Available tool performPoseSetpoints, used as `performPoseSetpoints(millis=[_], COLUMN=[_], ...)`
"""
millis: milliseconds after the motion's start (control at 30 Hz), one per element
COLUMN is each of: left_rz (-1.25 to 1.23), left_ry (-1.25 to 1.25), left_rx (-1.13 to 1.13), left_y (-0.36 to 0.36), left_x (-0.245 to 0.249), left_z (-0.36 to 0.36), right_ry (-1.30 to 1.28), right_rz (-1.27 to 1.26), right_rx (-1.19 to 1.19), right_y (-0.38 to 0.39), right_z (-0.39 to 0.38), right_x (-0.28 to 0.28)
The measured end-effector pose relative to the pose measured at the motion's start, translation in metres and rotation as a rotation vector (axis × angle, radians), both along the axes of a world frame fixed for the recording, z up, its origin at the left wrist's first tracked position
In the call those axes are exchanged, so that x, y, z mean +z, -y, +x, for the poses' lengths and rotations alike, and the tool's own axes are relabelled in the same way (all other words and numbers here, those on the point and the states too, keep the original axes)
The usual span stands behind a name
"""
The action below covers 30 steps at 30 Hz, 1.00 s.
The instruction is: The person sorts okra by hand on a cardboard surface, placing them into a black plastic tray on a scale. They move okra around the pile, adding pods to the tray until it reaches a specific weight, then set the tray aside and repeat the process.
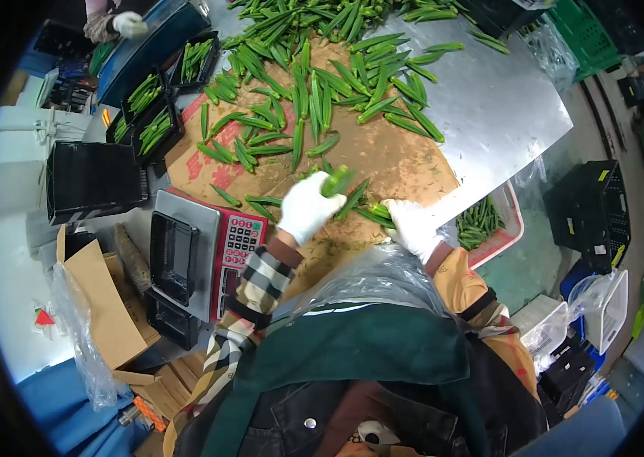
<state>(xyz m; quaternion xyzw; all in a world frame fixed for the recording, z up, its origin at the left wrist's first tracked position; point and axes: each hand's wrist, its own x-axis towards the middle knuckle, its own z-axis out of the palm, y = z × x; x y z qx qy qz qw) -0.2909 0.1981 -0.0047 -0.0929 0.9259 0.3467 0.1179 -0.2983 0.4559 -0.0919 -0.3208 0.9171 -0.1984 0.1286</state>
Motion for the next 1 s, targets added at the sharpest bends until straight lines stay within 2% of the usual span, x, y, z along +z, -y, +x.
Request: performPoseSetpoints(millis=[33,100,167,267,300,367,400,467,500,533,667,700,733,800,833,867,900,967,1000], left_rz=[-0.041,-0.174,-0.303,-0.521,-0.501,-0.462,-0.277,0.093,0.663,1.009,1.349,1.525,1.61,1.673,1.687,1.703,1.718,1.853,1.942], left_ry=[-0.06,-0.178,-0.238,-0.271,-0.244,-0.196,-0.145,-0.039,-0.072,0.184,0.399,0.403,0.412,0.316,0.257,0.197,0.133,0.216,0.234], left_rx=[-0.029,-0.07,-0.08,-0.294,-0.293,-0.297,-0.183,0.039,0.132,0.175,0.235,0.216,0.32,0.342,0.345,0.349,0.351,0.32,0.293], left_y=[-0.01,-0.03,-0.05,-0.06,-0.06,-0.053,-0.051,-0.045,-0.038,-0.025,-0.024,-0.029,-0.035,-0.043,-0.047,-0.051,-0.053,-0.043,-0.04], left_x=[-0.011,-0.044,-0.05,-0.065,-0.062,-0.055,-0.044,-0.024,-0.028,-0.028,-0.027,-0.027,-0.014,-0.019,-0.02,-0.022,-0.022,-0.021,-0.021], left_z=[0.009,0.023,0.03,0.033,0.03,0.024,0.021,0.017,0.014,0.019,0.03,0.035,0.041,0.049,0.051,0.052,0.053,0.057,0.058], right_ry=[-0.001,0.15,0.24,0.572,0.768,1.001,1.116,1.149,1.192,1.238,1.208,1.066,0.983,0.818,0.708,0.542,0.56,0.493,0.588], right_rz=[-0.009,-0.049,-0.071,-0.587,-0.781,-0.881,-0.931,-1.011,-1.076,-1.142,-1.182,-1.078,-1.021,-0.905,-0.756,-0.712,-0.634,-0.506,-0.563], right_rx=[0.014,-0.128,-0.317,-0.523,-0.553,-0.653,-0.703,-0.746,-0.75,-0.75,-0.633,-0.57,-0.542,-0.487,-0.43,-0.335,-0.27,-0.101,-0.077], right_y=[-0.007,-0.021,-0.029,-0.046,-0.049,-0.049,-0.048,-0.04,-0.033,-0.027,0.007,0.015,0.024,0.038,0.04,0.045,0.047,0.05,0.049], right_z=[0.001,0.0,0.003,0.0,-0.001,0.0,0.0,0.003,0.003,0.004,0.007,0.009,0.01,0.013,0.017,0.025,0.03,0.036,0.036], right_x=[-0.004,0.006,0.035,0.033,0.034,0.035,0.037,0.038,0.043,0.046,0.056,0.064,0.065,0.065,0.054,0.049,0.062,0.091,0.098])
